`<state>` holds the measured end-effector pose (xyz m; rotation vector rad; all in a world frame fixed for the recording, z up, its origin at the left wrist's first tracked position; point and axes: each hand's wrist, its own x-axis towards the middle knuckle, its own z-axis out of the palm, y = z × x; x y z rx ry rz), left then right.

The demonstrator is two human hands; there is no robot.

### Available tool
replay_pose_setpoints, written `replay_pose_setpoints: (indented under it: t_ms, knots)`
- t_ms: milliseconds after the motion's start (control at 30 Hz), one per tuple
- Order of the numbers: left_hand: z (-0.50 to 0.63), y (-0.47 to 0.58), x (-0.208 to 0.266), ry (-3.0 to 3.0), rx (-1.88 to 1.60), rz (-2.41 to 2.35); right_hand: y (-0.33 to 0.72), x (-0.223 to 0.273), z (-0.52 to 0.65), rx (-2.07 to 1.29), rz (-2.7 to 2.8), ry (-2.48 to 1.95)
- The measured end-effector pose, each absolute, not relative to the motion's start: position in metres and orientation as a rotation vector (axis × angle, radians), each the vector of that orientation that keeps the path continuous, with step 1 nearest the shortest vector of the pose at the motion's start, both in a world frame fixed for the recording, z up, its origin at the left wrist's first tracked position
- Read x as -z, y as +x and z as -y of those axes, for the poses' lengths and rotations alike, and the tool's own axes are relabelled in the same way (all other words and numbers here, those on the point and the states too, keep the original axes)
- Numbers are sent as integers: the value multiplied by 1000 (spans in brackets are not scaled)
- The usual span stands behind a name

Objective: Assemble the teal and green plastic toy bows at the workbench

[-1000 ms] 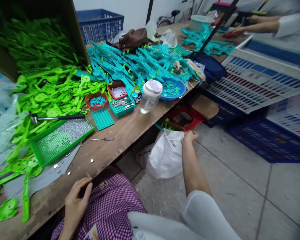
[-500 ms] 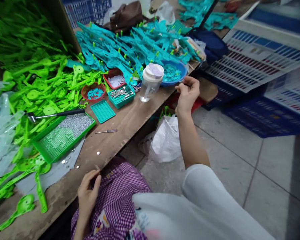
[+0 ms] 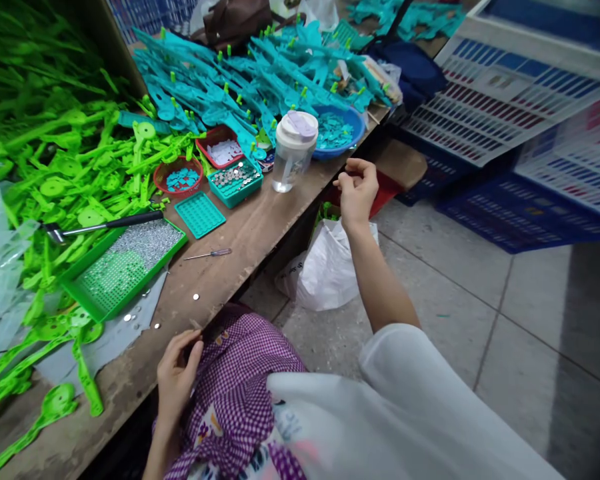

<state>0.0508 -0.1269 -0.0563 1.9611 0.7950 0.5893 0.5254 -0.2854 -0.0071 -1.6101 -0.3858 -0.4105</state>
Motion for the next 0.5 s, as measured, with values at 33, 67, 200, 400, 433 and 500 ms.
replay_pose_setpoints:
  t_ms: [33,67,200,400,433,500]
  knots:
    - [127,51,56,1962,-584,-793,518,2,287,403,397,-1612]
    - [126,51,56,1963,-574,-791,509,-5,287,400,417,-1612]
    - [125,51,54,1965,-542,-797,456,-52,276,447,601,-1571]
    - [127,54,53,1923,-583,-796,425,-93,180,216,1082,-1547]
    - [130,55,54,1913,-596,-798,426,-92,158,132,1206,-1605]
    - [136,53,55,1903,-637,-815,420,-86,123,7,1352,-1668]
